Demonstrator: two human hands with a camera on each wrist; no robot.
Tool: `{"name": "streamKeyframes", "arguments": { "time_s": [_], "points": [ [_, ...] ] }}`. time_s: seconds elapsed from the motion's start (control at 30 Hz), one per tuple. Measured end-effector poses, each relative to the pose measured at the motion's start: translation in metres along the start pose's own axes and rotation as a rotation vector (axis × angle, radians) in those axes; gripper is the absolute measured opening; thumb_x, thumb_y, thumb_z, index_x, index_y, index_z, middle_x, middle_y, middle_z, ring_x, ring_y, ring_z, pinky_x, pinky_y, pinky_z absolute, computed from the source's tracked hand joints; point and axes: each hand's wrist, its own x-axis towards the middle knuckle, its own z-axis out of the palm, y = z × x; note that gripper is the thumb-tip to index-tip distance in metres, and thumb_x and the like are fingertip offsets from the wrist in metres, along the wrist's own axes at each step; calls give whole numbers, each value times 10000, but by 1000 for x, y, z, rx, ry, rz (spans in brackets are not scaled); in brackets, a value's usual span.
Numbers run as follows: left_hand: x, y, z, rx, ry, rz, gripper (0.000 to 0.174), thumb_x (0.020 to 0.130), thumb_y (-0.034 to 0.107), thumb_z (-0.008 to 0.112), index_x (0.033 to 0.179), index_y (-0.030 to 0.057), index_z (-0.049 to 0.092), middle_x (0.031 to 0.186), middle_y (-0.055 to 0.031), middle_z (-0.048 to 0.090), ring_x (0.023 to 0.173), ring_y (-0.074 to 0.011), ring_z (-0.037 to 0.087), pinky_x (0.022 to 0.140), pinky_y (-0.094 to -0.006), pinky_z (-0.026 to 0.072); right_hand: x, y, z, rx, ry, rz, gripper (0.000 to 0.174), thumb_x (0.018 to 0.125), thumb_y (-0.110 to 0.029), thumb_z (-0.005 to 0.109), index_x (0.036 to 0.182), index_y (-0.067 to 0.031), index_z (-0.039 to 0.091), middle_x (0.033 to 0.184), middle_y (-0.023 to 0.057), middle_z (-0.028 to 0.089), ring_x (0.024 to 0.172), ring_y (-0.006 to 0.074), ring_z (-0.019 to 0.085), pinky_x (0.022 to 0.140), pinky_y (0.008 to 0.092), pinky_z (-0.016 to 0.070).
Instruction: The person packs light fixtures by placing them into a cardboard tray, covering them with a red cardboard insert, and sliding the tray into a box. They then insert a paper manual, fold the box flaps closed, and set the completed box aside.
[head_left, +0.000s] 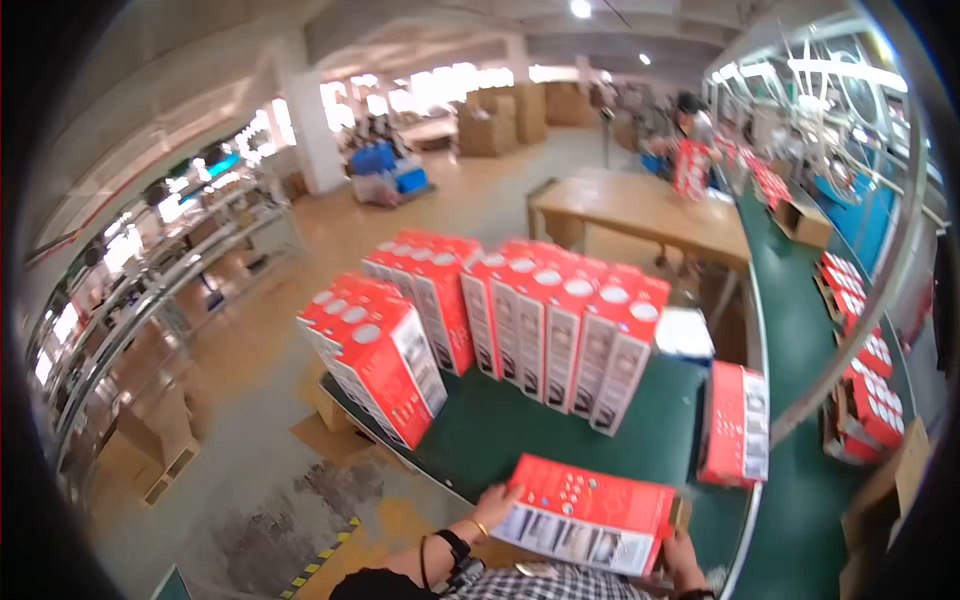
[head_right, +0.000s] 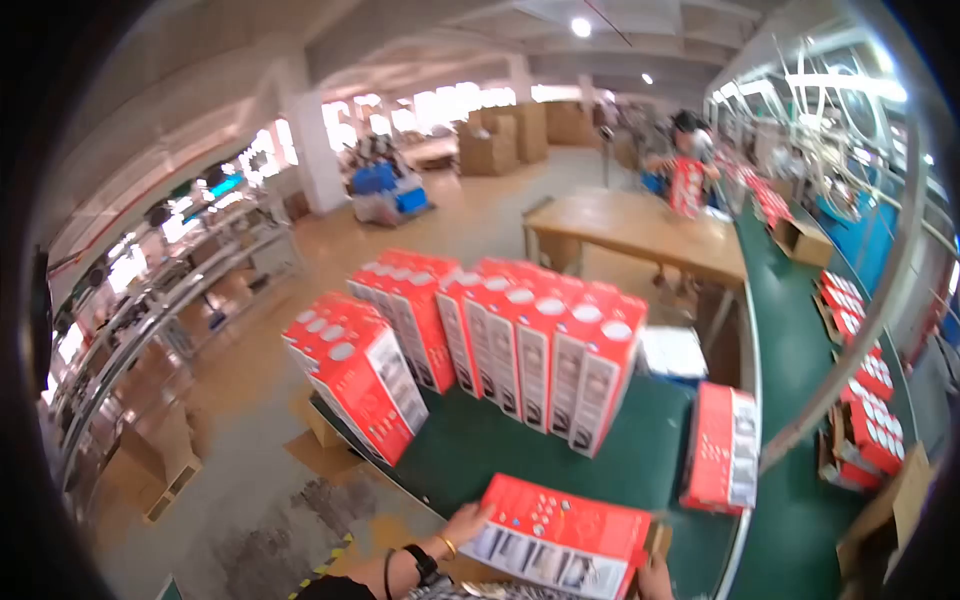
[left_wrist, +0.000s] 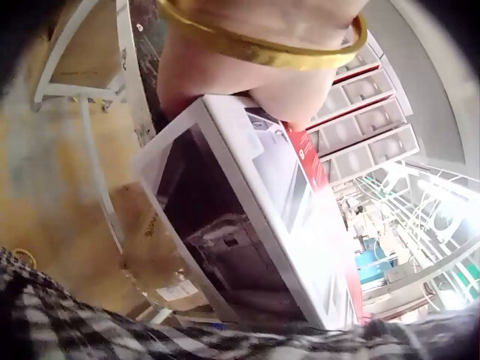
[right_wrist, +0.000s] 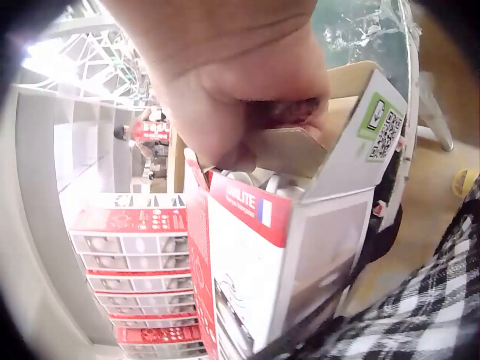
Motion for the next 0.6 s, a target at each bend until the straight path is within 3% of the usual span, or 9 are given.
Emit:
{"name": "streamKeyframes", "arguments": {
  "time_s": [0.03,0.07,0.1,0.13,0.23,0.3,0.43,0.5,0.6],
  "points": [
    [-6,8,0,-178,1,52,684,993,582,442,1329,0,565,1300,-244,603,1249,-373,542,1059,-424,411,-13,-30,5,370,-76,31,438,966,-303,617,1285,-4,585,1123,141,684,999,220,659,848,355,531],
    [-11,17,-2,-354,-13,89,647,1021,532,443,1358,-13,531,1367,-214,576,1292,-314,529,1082,-395,394,-21,-49,-6,148,-61,-115,445,988,-311,583,1324,-21,555,1190,116,666,1037,204,652,876,347,528],
    [-13,22,-5,-386,15,53,619,1037,498,440,1375,-16,508,1365,-192,573,1296,-287,520,1097,-381,379,-24,-62,-9,408,-144,-20,412,997,-286,564,1325,-36,556,1212,93,663,1051,196,649,888,326,524],
    [-21,39,-7,-475,70,71,612,1042,500,431,1380,-3,510,1343,-176,583,1267,-271,531,1092,-376,384,-28,-69,-15,470,-134,36,400,998,-271,557,1327,-43,559,1224,92,663,1045,186,650,875,317,524],
    [-15,55,-17,-714,19,-63,621,1031,490,491,1385,-20,503,1350,-110,583,1235,-179,535,1049,-322,410,-34,-94,-12,288,-69,-32,399,999,-254,588,1302,4,567,1196,86,668,1039,143,626,894,308,509],
    [-19,62,-20,-682,14,-108,639,1028,484,502,1398,-37,492,1381,-112,571,1230,-179,539,1046,-321,412,-35,-85,-7,228,-56,-21,380,987,-212,613,1281,24,571,1162,100,681,1002,152,642,875,321,522],
    [-3,57,-30,-642,-98,-137,648,1025,485,509,1397,-45,499,1375,-113,583,1210,-175,554,1040,-315,416,-37,-65,-9,395,-47,177,387,956,-188,655,1267,28,573,1100,101,696,908,177,671,812,334,548],
    [18,34,-37,-633,-106,-130,595,1030,491,494,1328,-19,561,1268,-88,652,1111,-169,634,949,-319,495,-38,-63,-17,367,14,188,370,941,-152,649,1258,28,581,1094,99,693,926,187,668,824,343,546],
    [31,19,-71,-602,-87,-187,555,1019,470,532,1288,-11,596,1213,-93,682,1036,-164,671,891,-323,533,-42,-47,-42,350,80,207,351,911,-119,622,1229,30,614,1067,88,693,884,173,658,795,333,539]
  ]
}}
